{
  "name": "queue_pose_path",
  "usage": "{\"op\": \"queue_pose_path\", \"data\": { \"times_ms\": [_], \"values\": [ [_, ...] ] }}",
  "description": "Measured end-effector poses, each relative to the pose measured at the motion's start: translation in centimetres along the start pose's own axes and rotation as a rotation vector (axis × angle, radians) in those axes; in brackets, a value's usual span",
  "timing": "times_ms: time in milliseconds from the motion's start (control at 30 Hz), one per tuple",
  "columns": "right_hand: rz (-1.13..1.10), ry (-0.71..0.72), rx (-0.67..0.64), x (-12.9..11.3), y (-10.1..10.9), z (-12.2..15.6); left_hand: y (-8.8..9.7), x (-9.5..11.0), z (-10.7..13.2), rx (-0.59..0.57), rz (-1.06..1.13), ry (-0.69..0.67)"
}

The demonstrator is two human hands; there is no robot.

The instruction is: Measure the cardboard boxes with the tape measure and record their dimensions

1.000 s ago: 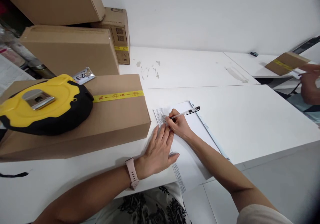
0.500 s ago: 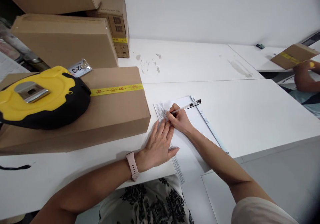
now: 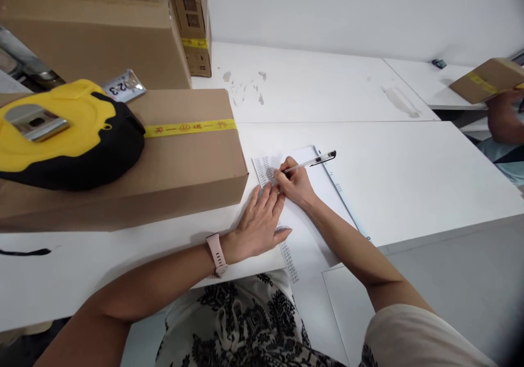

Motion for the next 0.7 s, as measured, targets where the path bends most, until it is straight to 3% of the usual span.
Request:
{"op": "queue_pose_path", "data": {
  "times_ms": [367, 700],
  "values": [
    [0.027, -0.001, 0.014, 0.01, 0.09, 0.11, -0.03, 0.07, -0.19, -0.057, 0.048, -0.011],
    [0.007, 0.028, 0.011, -0.17, 0.02, 0.03, 0.20, 0.07, -0.19, -0.034, 0.027, -0.015]
  ]
}}
Point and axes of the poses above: each hand's wrist, its own z-axis away from the middle knuckle, its own y-axis out of the back of the hand, x = y × z, the point moved 9 cm from there along -z, towards the middle knuckle, and after that the axes turned 8 degrees about -z, right-handed, at the moved point
